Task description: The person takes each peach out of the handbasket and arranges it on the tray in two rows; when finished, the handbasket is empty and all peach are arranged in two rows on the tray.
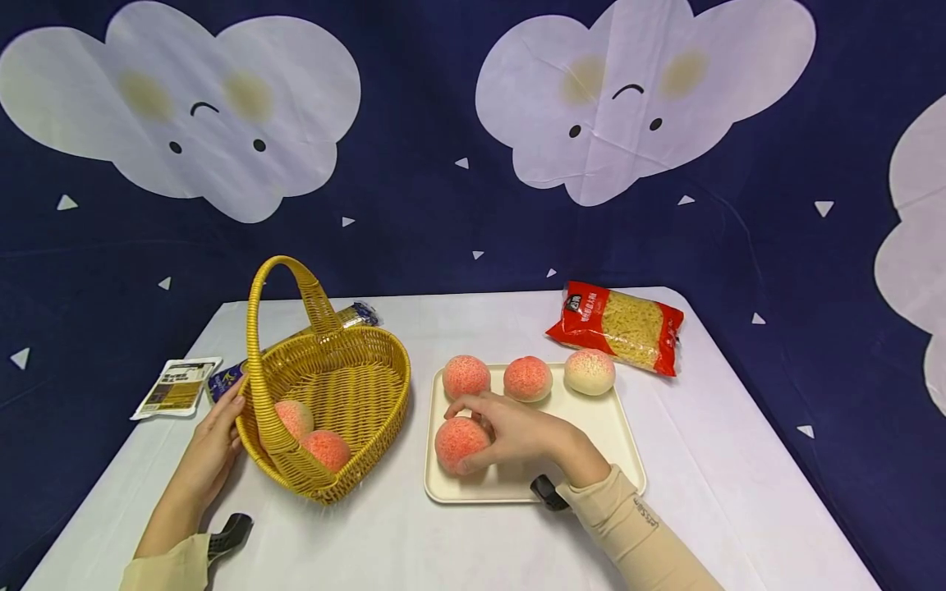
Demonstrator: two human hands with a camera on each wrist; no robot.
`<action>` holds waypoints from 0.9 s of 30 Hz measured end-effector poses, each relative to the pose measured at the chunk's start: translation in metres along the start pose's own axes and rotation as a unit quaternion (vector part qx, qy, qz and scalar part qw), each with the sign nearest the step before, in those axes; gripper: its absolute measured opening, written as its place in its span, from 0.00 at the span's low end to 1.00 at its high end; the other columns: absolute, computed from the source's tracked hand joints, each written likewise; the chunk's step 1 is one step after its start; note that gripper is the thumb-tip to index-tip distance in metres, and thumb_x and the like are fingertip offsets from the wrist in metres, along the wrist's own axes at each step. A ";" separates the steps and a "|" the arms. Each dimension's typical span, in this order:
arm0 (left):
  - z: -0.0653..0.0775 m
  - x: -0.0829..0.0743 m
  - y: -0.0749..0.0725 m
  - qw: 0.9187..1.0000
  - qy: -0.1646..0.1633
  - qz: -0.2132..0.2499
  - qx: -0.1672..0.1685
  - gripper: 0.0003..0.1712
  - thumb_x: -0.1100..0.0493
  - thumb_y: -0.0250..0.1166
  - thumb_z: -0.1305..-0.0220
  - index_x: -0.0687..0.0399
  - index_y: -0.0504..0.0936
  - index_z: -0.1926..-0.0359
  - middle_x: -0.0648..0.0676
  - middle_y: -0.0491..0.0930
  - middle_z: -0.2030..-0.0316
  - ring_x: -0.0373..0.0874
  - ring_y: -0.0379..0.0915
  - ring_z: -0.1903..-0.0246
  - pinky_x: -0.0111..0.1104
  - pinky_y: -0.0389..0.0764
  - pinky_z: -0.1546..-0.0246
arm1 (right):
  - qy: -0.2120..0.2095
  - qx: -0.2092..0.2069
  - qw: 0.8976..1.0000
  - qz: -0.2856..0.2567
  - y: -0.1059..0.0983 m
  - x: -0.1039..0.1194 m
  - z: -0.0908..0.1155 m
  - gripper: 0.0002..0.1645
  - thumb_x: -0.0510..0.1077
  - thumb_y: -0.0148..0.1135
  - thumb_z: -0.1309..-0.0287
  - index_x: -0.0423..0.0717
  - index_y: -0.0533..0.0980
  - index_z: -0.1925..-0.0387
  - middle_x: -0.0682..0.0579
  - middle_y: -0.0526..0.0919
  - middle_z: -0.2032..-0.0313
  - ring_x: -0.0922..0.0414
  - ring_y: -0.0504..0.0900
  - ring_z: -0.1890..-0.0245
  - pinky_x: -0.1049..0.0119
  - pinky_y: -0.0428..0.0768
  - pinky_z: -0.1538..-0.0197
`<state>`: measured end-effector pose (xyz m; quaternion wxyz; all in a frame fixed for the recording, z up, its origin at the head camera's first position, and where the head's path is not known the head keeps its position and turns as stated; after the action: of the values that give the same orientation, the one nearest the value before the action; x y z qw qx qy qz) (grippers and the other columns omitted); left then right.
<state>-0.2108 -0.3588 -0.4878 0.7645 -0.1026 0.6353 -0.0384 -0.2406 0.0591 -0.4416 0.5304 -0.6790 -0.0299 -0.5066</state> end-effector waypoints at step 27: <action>0.000 0.000 0.000 1.000 0.000 -0.007 -0.002 0.40 0.34 0.41 0.14 0.34 0.41 0.12 0.54 0.39 0.12 0.62 0.44 0.15 0.34 0.61 0.21 | 0.015 0.034 0.999 -0.038 0.006 0.001 0.000 0.38 0.53 0.82 0.43 0.61 0.73 0.34 0.55 0.81 0.49 0.56 0.79 0.54 0.61 0.80 0.49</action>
<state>-0.2104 -0.3588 -0.4879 0.7643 -0.1084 0.6343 -0.0420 -0.2362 0.0562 -0.4446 0.5340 -0.6514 -0.0649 -0.5350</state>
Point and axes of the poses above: each hand's wrist, its own z-axis away from the middle knuckle, its own y-axis out of the palm, x = y × z, the point moved 8 cm from there along -z, towards the middle knuckle
